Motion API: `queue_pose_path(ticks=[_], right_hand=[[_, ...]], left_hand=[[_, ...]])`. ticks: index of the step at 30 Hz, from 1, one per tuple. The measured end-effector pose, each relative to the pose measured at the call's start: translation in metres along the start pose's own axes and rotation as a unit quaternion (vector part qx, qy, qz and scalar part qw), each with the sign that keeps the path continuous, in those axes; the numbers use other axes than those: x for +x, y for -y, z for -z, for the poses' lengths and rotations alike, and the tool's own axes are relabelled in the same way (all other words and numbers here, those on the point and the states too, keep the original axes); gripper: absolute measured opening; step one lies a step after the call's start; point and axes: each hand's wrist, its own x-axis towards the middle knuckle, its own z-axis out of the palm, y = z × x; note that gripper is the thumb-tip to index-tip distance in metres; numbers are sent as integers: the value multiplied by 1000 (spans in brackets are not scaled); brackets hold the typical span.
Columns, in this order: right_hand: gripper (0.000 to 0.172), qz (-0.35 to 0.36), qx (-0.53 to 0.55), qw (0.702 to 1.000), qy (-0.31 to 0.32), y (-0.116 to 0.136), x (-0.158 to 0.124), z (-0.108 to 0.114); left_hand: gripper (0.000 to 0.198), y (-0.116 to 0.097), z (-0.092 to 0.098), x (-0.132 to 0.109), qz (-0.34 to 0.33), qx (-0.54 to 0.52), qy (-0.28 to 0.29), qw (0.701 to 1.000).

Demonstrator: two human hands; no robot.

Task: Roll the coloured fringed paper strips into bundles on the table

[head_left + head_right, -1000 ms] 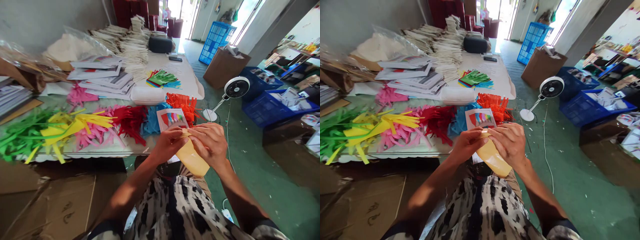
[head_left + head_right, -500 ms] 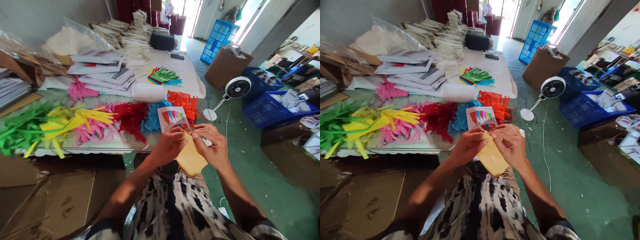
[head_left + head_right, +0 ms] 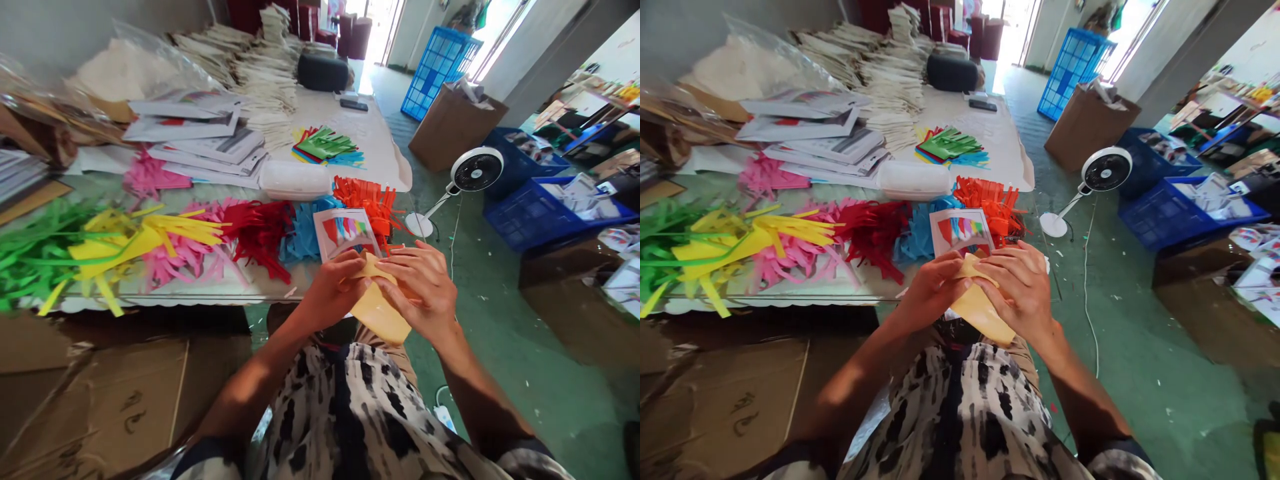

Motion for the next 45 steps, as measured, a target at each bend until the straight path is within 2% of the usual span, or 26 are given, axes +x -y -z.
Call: queue_pose_path(ticks=[5, 12, 17, 25, 33, 36, 38, 40, 42, 44, 45], right_hand=[[35, 8, -23, 1000, -1, -1, -2, 1], [23, 1, -5, 1000, 23, 2, 1, -4], [23, 1, 15, 1000, 24, 4, 1, -4], [17, -48, 89, 995, 28, 3, -3, -8], [13, -79, 113, 990, 31, 9, -4, -15], [22, -116, 160, 980, 39, 10, -6, -13], [32, -154, 176, 971, 46, 12, -7, -11], [39, -202, 194, 958, 58, 13, -7, -9], [27, -260, 236, 934, 60, 14, -8, -8], [12, -322, 296, 898, 46, 13, -8, -8], [10, -350, 327, 877, 39, 12, -7, -9]], left_hand=[[35, -1, -3, 0, 23, -7, 1, 1000], [31, 2, -5, -1, 36, -10, -28, 999], [35, 5, -5, -3, 36, -6, -25, 999], [24, 3, -3, -9, 28, -1, -9, 1000], [28, 9, -2, -15, 6, -6, 2, 1000], [24, 10, 2, -16, 3, -28, -6, 1000], [12, 11, 6, -16, 2, -44, -24, 999], [9, 12, 10, -16, 17, -50, -32, 998], [13, 12, 13, -15, 53, -65, -24, 996], [17, 10, 17, -11, 99, -93, -7, 991], [20, 10, 19, -9, 119, -108, 1, 987]])
